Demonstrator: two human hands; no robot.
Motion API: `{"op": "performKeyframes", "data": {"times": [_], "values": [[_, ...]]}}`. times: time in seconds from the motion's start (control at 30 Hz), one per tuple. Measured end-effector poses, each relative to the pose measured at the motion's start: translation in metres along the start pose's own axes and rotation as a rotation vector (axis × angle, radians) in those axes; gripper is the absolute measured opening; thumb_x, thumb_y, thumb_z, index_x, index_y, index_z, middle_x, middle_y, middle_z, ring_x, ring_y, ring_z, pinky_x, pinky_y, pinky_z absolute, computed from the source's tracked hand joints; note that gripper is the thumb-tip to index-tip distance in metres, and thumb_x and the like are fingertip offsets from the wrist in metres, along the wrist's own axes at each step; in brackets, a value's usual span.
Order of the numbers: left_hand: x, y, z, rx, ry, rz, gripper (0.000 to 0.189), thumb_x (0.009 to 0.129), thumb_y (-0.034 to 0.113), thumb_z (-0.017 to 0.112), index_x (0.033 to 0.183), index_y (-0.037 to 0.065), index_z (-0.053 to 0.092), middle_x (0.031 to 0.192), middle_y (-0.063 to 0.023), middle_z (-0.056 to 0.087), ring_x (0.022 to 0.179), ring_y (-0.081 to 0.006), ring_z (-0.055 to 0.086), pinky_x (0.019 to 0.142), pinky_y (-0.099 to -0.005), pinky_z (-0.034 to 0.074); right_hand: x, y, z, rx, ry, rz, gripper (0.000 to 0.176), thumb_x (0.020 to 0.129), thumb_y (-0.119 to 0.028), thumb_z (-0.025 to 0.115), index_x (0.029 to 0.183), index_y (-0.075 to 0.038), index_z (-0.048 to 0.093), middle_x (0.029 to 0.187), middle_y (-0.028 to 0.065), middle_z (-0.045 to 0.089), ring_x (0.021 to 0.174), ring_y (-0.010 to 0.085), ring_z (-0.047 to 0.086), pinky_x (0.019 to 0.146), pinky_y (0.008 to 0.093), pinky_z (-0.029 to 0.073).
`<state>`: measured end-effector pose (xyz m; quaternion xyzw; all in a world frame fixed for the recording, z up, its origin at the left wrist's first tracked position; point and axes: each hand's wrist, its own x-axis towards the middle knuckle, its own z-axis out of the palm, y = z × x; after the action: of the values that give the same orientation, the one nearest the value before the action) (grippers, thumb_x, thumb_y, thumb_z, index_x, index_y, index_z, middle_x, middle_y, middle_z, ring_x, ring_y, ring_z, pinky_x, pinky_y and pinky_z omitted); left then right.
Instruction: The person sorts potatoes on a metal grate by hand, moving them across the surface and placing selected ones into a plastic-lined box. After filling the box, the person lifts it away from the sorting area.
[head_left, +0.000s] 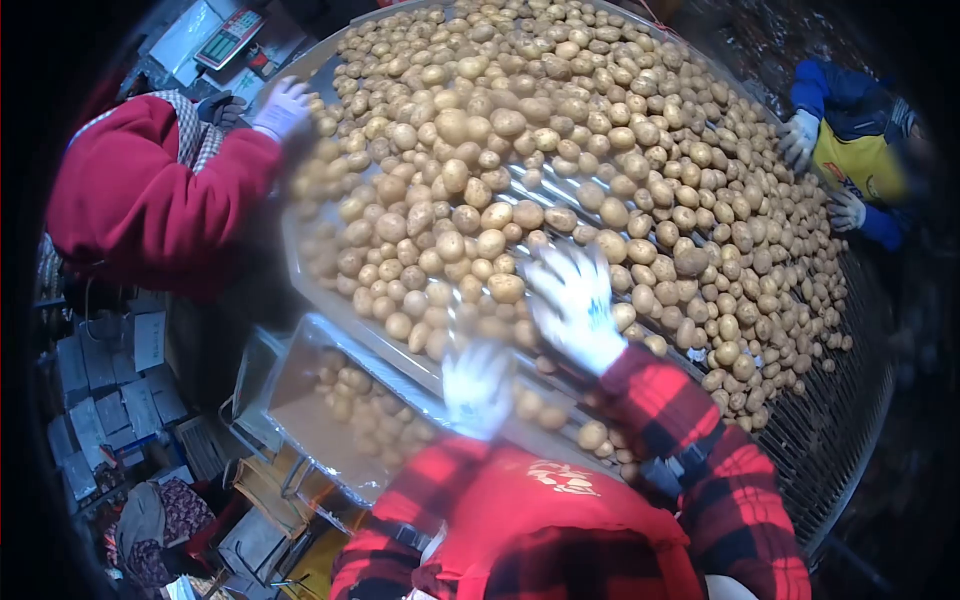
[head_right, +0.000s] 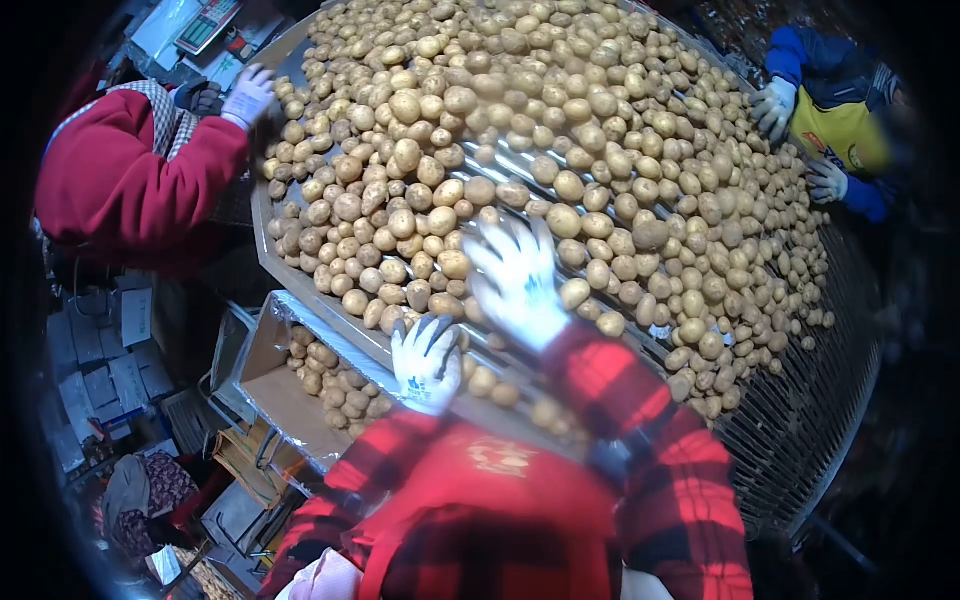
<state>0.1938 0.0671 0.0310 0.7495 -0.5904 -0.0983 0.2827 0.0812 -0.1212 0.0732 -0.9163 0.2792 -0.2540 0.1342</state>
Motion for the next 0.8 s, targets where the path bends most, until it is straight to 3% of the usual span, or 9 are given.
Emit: {"op": "performKeyframes", "data": {"times": [0.17,0.23,0.3,0.33,0.47,0.53,0.6,0.73,0.8], "values": [[-0.004,-0.001,0.003,-0.027,0.037,-0.006,0.039,0.076,0.013,0.068,0.115,0.010,0.068,0.124,-0.0103,0.067,0.116,-0.0330,0.062,0.107,-0.0605,0.036,0.167,0.022,0.059,0.084,0.028,-0.140,0.055,0.083,-0.015,0.063,0.137,-0.014,0.056,0.146,0.0206,0.049,0.123,0.0408,0.052,0.106,0.0520,0.041],[-0.001,-0.002,0.001,-0.080,0.051,0.019,0.037,0.076,0.012,0.067,0.113,0.009,0.067,0.124,-0.0105,0.067,0.117,-0.0327,0.062,0.105,-0.0617,0.038,0.219,0.046,0.105,-0.224,0.028,-0.234,0.063,0.085,-0.018,0.062,0.146,-0.022,0.049,0.157,0.0187,0.037,0.134,0.0387,0.047,0.110,0.0534,0.038],[0.002,-0.001,-0.002,-0.086,0.045,-0.015,0.036,0.076,0.013,0.067,0.112,0.009,0.067,0.124,-0.0106,0.067,0.117,-0.0326,0.062,0.104,-0.0617,0.038,0.240,0.050,0.111,-0.270,-0.537,-0.035,0.052,0.086,-0.023,0.060,0.138,-0.029,0.060,0.156,0.0164,0.039,0.138,0.0400,0.043,0.111,0.0560,0.037],[-0.001,-0.001,-0.003,-0.107,0.034,-0.020,0.035,0.076,0.013,0.067,0.110,0.009,0.067,0.124,-0.0106,0.067,0.117,-0.0324,0.062,0.104,-0.0616,0.038,0.246,0.046,0.104,-0.281,-0.567,-0.001,0.044,0.084,-0.022,0.064,0.127,-0.025,0.068,0.148,0.0149,0.047,0.128,0.0399,0.051,0.103,0.0509,0.045],[-0.001,-0.003,-0.004,-0.171,0.058,0.001,0.035,0.075,0.013,0.068,0.110,0.009,0.067,0.123,-0.0116,0.067,0.116,-0.0328,0.062,0.103,-0.0601,0.039,0.206,0.070,0.085,-0.453,-0.457,-0.156,0.027,0.089,-0.026,0.061,0.112,-0.014,0.070,0.113,0.0161,0.065,0.107,0.0349,0.064,0.085,0.0497,0.053],[-0.002,-0.004,-0.003,-0.178,0.081,0.026,0.035,0.075,0.012,0.069,0.110,0.009,0.067,0.123,-0.0129,0.067,0.115,-0.0336,0.063,0.102,-0.0579,0.041,0.149,0.106,0.072,-0.240,-0.320,-0.149,0.024,0.089,-0.025,0.064,0.106,-0.009,0.070,0.110,0.0156,0.065,0.102,0.0347,0.064,0.087,0.0460,0.053],[-0.001,-0.006,-0.002,-0.186,0.105,0.052,0.034,0.076,0.011,0.069,0.110,0.009,0.067,0.122,-0.0143,0.067,0.113,-0.0343,0.063,0.101,-0.0556,0.043,0.097,0.101,0.035,0.140,-0.151,0.255,0.018,0.085,-0.019,0.068,0.099,-0.007,0.068,0.106,0.0156,0.065,0.099,0.0338,0.063,0.089,0.0415,0.052],[-0.001,-0.002,0.002,-0.341,0.208,-0.002,0.037,0.082,0.014,0.070,0.118,0.008,0.064,0.122,-0.0171,0.066,0.109,-0.0331,0.065,0.090,-0.0468,0.050,0.005,0.046,-0.020,0.471,0.042,0.498,0.015,0.084,-0.010,0.069,0.099,-0.008,0.069,0.108,0.0147,0.065,0.103,0.0300,0.062,0.090,0.0373,0.050],[-0.001,0.007,-0.002,-0.433,0.255,-0.068,0.040,0.088,0.018,0.069,0.126,0.009,0.061,0.121,-0.0166,0.067,0.108,-0.0306,0.066,0.086,-0.0436,0.052,-0.021,0.001,-0.030,0.394,-0.099,0.227,0.021,0.083,-0.008,0.068,0.104,-0.008,0.070,0.111,0.0148,0.065,0.106,0.0298,0.062,0.091,0.0376,0.050]]}}
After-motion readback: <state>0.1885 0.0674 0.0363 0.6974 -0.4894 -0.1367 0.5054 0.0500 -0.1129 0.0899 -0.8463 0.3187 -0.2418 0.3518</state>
